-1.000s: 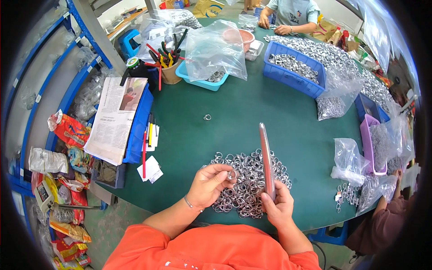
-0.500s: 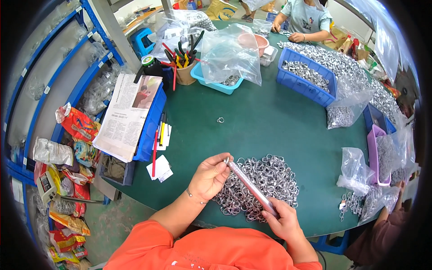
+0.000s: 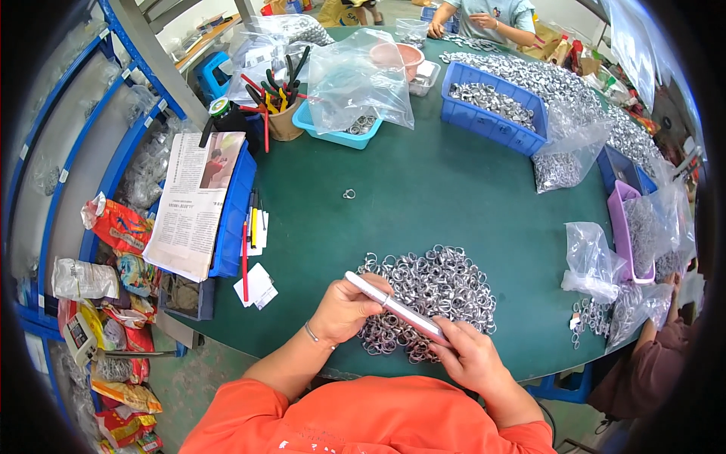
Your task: The person picks up metal rings from a pile by hand, measures them by sliding them onto a ring mandrel, and places the rings onto the table.
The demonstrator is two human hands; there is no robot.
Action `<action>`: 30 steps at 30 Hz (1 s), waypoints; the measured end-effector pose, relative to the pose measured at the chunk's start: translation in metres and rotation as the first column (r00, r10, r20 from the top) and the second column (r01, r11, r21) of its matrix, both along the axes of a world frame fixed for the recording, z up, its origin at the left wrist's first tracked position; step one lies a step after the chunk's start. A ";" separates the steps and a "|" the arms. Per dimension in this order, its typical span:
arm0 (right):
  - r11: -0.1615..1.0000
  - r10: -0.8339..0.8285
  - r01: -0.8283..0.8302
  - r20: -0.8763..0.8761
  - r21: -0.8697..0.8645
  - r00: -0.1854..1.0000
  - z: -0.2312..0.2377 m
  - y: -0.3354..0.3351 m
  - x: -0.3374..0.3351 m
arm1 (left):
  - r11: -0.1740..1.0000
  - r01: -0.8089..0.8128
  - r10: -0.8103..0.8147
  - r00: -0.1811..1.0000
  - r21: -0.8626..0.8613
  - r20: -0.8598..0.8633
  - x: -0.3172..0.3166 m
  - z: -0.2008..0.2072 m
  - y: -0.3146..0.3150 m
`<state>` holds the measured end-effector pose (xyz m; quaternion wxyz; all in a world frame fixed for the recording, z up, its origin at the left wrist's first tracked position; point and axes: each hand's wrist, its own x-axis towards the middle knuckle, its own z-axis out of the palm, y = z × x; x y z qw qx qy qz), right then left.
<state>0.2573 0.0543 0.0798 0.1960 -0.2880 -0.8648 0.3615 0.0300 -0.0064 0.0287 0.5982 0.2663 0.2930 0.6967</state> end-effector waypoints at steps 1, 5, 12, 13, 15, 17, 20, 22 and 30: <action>1.000 0.006 -0.006 0.002 0.016 1.000 0.000 0.001 0.000 | 1.000 0.024 -0.024 1.000 -0.003 -0.018 0.000 0.000 -0.001; 0.999 0.020 -0.020 -0.006 0.038 1.000 0.000 0.002 -0.001 | 0.999 0.048 -0.047 0.996 0.017 -0.079 0.002 -0.003 0.000; 0.994 0.046 -0.046 -0.006 0.095 0.999 -0.002 0.003 -0.002 | 0.997 0.072 -0.062 0.975 0.041 -0.213 -0.002 -0.003 -0.002; 0.993 0.053 -0.053 0.001 0.109 0.999 -0.002 0.004 -0.002 | 0.997 0.069 -0.063 0.973 0.020 -0.223 -0.002 -0.002 -0.003; 0.992 0.052 -0.053 0.009 0.112 0.999 -0.001 0.004 -0.002 | 0.998 0.063 -0.059 0.971 0.012 -0.233 -0.002 0.001 -0.003; 0.992 0.052 -0.054 0.017 0.115 0.998 -0.002 0.005 -0.002 | 0.998 0.057 -0.054 0.968 0.003 -0.245 -0.002 0.002 -0.003; 0.992 0.048 -0.049 0.008 0.117 0.999 -0.003 0.005 -0.002 | 0.998 0.056 -0.039 0.933 0.037 -0.358 -0.001 0.002 -0.001; 0.997 0.050 -0.048 -0.034 0.063 0.998 -0.003 0.005 -0.002 | 0.999 0.043 -0.032 0.951 0.029 -0.308 0.000 0.001 0.000; 0.997 0.041 -0.038 -0.041 0.062 0.998 -0.005 0.008 -0.001 | 0.998 0.043 -0.025 0.934 0.042 -0.356 0.000 0.007 0.004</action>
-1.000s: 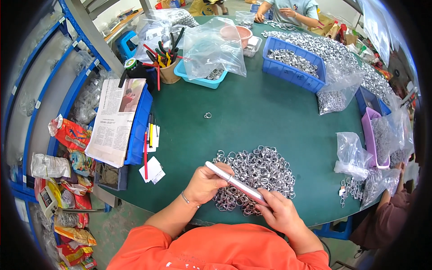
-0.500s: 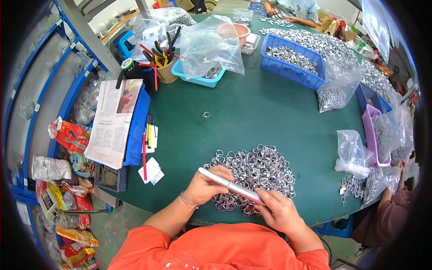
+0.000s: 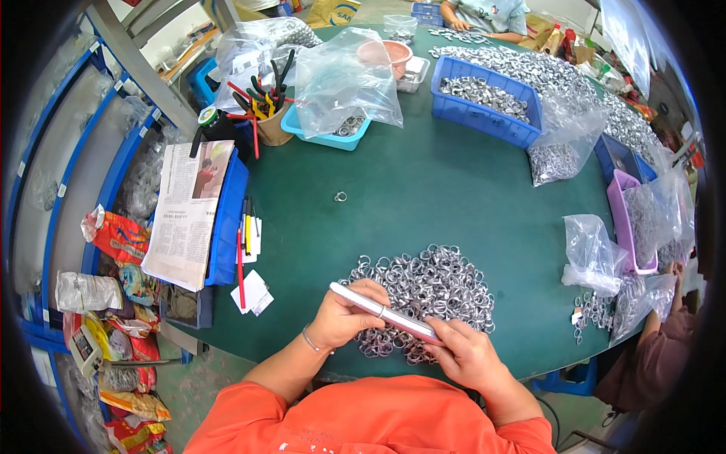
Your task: The person picks up metal rings from a pile by hand, measures them by sliding them onto a ring mandrel, and places the rings onto the table.
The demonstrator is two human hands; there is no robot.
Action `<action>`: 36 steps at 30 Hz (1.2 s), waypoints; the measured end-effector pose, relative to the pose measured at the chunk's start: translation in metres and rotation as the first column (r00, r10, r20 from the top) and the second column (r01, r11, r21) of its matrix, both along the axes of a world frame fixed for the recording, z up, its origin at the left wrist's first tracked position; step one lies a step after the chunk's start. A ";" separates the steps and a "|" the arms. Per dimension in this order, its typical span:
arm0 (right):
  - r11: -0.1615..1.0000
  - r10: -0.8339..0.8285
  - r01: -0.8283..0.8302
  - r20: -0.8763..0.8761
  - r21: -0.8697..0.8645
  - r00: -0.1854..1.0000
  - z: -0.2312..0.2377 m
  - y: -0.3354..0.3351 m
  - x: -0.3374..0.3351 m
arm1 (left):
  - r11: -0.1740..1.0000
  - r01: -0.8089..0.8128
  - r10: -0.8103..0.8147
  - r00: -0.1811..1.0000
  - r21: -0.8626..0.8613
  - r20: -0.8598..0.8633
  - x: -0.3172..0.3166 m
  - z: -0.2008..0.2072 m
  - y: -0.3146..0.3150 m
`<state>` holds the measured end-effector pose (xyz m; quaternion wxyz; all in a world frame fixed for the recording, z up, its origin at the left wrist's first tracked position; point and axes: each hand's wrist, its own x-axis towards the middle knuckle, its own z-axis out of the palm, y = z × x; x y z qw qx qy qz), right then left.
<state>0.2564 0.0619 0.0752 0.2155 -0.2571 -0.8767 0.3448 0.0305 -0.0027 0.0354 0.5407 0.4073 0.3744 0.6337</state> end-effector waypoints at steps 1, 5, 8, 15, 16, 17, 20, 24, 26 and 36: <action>1.000 -0.008 0.008 -0.020 -0.009 1.000 -0.001 0.000 0.000 | 1.000 0.004 -0.003 0.999 -0.018 0.035 0.000 0.001 0.001; 0.995 -0.064 0.059 -0.056 -0.082 0.996 0.000 0.006 -0.002 | 0.992 -0.106 0.124 0.927 -0.070 0.354 0.001 0.007 0.015; 0.979 -0.151 0.153 0.019 -0.135 0.988 0.002 0.013 0.005 | 0.909 -0.405 0.400 0.792 -0.094 0.461 -0.020 0.010 0.035; 0.960 -0.259 0.248 -0.068 -0.131 0.964 -0.001 0.031 0.009 | 0.950 -0.298 0.310 0.936 -0.092 0.167 -0.046 0.020 0.051; 0.968 -0.229 0.218 -0.084 -0.125 0.970 -0.003 0.033 0.007 | 0.955 -0.272 0.290 0.937 -0.115 0.192 -0.043 0.022 0.053; 0.975 -0.199 0.187 -0.100 -0.120 0.975 -0.004 0.034 0.005 | 0.966 -0.233 0.254 0.940 -0.114 0.230 -0.042 0.023 0.055; 0.985 -0.147 0.139 -0.071 -0.104 0.987 -0.001 0.033 0.000 | 0.983 -0.158 0.177 0.951 -0.092 0.255 -0.038 0.019 0.054; 0.989 -0.113 0.107 -0.050 -0.106 0.992 0.002 0.035 -0.005 | 0.988 -0.116 0.140 0.951 -0.099 0.276 -0.034 0.018 0.053; 0.992 -0.098 0.094 -0.041 -0.085 0.994 0.003 0.037 -0.008 | 0.991 -0.097 0.120 0.950 -0.093 0.287 -0.030 0.017 0.050; 0.996 -0.050 0.055 -0.076 0.071 0.996 0.005 0.038 -0.017 | 0.997 -0.055 0.058 0.997 -0.056 0.049 -0.017 0.015 0.043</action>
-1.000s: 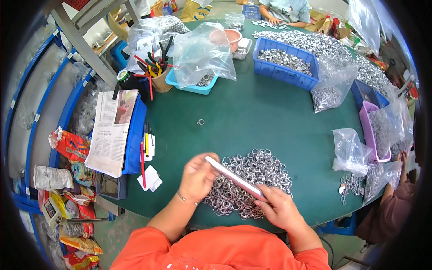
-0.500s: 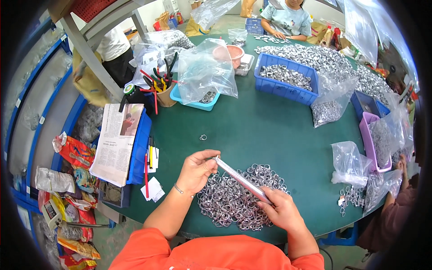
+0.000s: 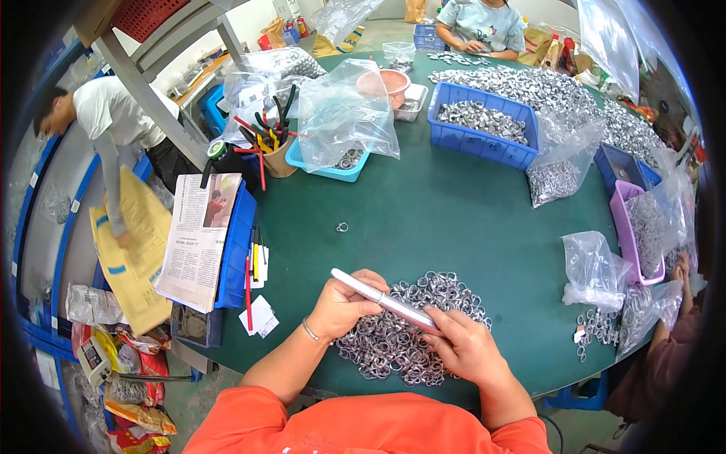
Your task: The person picks up metal rings from a pile by hand, measures them by sliding them onto a ring mandrel, and places the rings onto the table.
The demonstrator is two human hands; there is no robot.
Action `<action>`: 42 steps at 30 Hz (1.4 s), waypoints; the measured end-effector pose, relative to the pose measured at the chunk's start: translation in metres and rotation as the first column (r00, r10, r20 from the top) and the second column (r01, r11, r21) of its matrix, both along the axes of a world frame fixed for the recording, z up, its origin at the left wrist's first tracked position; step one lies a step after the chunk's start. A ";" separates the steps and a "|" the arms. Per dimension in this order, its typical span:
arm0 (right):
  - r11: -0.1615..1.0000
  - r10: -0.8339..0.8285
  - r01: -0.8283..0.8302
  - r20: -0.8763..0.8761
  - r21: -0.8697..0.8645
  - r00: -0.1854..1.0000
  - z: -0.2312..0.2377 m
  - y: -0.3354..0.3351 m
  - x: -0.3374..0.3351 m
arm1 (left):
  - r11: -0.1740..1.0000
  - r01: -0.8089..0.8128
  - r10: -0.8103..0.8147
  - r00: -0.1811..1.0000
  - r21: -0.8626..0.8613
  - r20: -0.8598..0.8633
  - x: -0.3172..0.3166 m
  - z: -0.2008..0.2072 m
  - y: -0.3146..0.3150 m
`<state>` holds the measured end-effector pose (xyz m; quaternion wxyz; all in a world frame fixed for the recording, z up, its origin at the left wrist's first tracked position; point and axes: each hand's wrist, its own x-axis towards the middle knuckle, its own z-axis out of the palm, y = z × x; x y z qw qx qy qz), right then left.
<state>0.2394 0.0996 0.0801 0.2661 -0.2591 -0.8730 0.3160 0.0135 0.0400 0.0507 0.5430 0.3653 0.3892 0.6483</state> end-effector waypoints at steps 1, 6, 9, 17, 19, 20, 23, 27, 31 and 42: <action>1.000 0.001 -0.001 -0.002 0.000 1.000 -0.001 0.001 0.000 | 0.999 0.032 -0.032 0.999 0.014 -0.031 -0.002 -0.002 0.000; 0.998 -0.019 0.019 -0.004 -0.055 1.000 0.000 0.004 0.003 | 0.998 0.064 -0.061 0.990 0.020 -0.129 0.001 0.003 0.005; 0.996 -0.090 0.087 -0.095 -0.038 0.991 -0.008 0.012 0.007 | 0.998 0.057 -0.053 0.993 0.034 -0.107 0.006 0.005 0.029; 0.703 -0.259 0.153 -0.049 -0.695 0.965 -0.016 0.044 0.038 | 0.998 0.040 -0.025 0.951 -0.042 0.308 0.015 -0.004 0.122; 0.631 -0.338 0.172 -0.069 -0.756 0.938 -0.020 0.050 0.042 | 0.985 -0.161 0.160 0.987 -0.056 -0.011 -0.008 -0.007 0.152; 0.614 -0.397 0.175 -0.109 -0.770 0.911 -0.026 0.051 0.040 | 0.951 -0.306 0.264 0.886 -0.050 -0.381 -0.014 -0.012 0.159; 0.721 -0.451 0.264 -0.144 -0.641 0.881 -0.037 0.054 0.041 | 0.952 -0.174 0.283 0.192 0.251 -0.940 -0.039 -0.054 0.165; 0.688 -0.520 0.312 -0.146 -0.655 0.841 -0.031 0.054 0.038 | 0.979 -0.105 0.191 0.147 0.177 -0.970 -0.052 -0.065 0.166; 0.726 -0.505 0.291 -0.196 -0.623 0.841 -0.040 0.058 0.041 | 0.974 -0.139 0.203 0.172 0.180 -0.964 -0.049 -0.035 0.157; 0.715 -0.502 0.279 -0.194 -0.641 0.843 -0.032 0.049 0.031 | 0.940 0.137 -0.339 0.271 -0.312 -0.901 -0.009 -0.014 0.069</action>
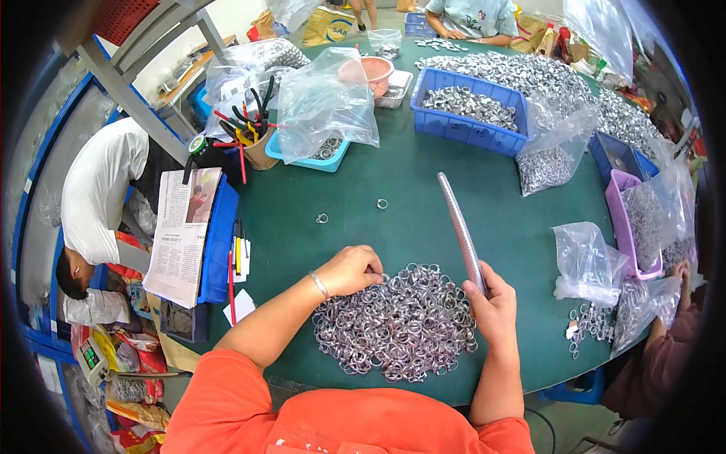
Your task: The person picks up metal rings from a pile by hand, measures them by sliding them onto a ring mandrel, and places the rings onto the table.
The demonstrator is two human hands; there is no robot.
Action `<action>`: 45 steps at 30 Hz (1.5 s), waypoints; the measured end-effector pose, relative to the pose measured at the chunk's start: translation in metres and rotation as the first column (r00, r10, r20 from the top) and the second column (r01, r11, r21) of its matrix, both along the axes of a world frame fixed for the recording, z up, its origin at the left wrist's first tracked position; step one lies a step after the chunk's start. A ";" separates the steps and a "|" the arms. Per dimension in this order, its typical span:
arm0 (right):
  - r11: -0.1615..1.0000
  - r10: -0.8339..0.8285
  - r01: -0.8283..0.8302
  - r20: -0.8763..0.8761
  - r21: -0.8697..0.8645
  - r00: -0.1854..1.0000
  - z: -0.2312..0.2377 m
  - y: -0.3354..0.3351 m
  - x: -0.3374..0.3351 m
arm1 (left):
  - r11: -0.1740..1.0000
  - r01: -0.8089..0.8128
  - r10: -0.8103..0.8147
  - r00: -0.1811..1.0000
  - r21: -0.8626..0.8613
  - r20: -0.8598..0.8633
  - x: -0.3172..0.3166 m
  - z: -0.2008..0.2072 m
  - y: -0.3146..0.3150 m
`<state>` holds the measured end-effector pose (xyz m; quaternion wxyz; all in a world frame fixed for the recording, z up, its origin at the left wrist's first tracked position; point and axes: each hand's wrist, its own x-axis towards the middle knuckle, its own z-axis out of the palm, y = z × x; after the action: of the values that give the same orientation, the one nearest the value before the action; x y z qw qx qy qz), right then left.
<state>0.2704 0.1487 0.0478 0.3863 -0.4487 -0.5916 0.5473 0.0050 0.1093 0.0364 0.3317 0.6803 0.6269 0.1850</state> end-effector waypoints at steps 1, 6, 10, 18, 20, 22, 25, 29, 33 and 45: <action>1.000 0.011 -0.011 -0.001 -0.006 1.000 -0.001 -0.001 -0.001 | 1.000 -0.002 0.002 1.000 0.006 0.000 0.000 -0.003 -0.005; 0.996 0.089 -0.089 -0.018 -0.001 0.996 -0.001 -0.010 -0.005 | 0.917 -0.335 0.396 0.688 -0.219 0.608 0.016 -0.002 -0.038; 0.985 0.164 -0.169 -0.134 -0.033 0.977 0.000 -0.029 -0.013 | 0.897 -0.255 0.425 0.275 -0.361 0.863 0.037 0.017 -0.070; 0.932 0.249 -0.328 -0.384 -0.155 0.889 0.019 -0.078 -0.034 | 0.827 -0.204 0.514 -0.105 -0.525 0.851 0.062 0.025 -0.107; 0.934 0.264 -0.339 -0.419 -0.112 0.868 0.015 -0.084 -0.036 | 0.823 -0.224 0.514 -0.100 -0.523 0.852 0.066 0.024 -0.110; 0.929 0.264 -0.350 -0.453 -0.117 0.852 0.019 -0.088 -0.039 | 0.817 -0.211 0.522 -0.121 -0.536 0.844 0.070 0.022 -0.112; 0.928 0.260 -0.348 -0.438 -0.134 0.861 0.020 -0.090 -0.040 | 0.828 -0.242 0.504 -0.072 -0.506 0.860 0.078 0.020 -0.115; 0.925 0.250 -0.349 -0.446 -0.153 0.859 0.019 -0.092 -0.035 | 0.843 -0.379 0.452 0.110 -0.383 0.885 0.082 0.020 -0.118; 0.940 0.275 -0.335 -0.449 -0.059 0.850 0.013 -0.090 -0.035 | 0.883 -0.404 0.342 0.207 -0.238 0.917 0.080 0.021 -0.117; 0.927 0.330 -0.270 -0.223 0.259 0.917 0.000 -0.091 -0.045 | 0.909 -0.377 0.314 0.347 -0.175 0.884 0.067 0.023 -0.115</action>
<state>0.2257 0.0579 0.0473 0.4202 -0.2293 -0.6549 0.5848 0.0716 -0.0056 0.0597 0.5457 0.3374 0.4758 0.6016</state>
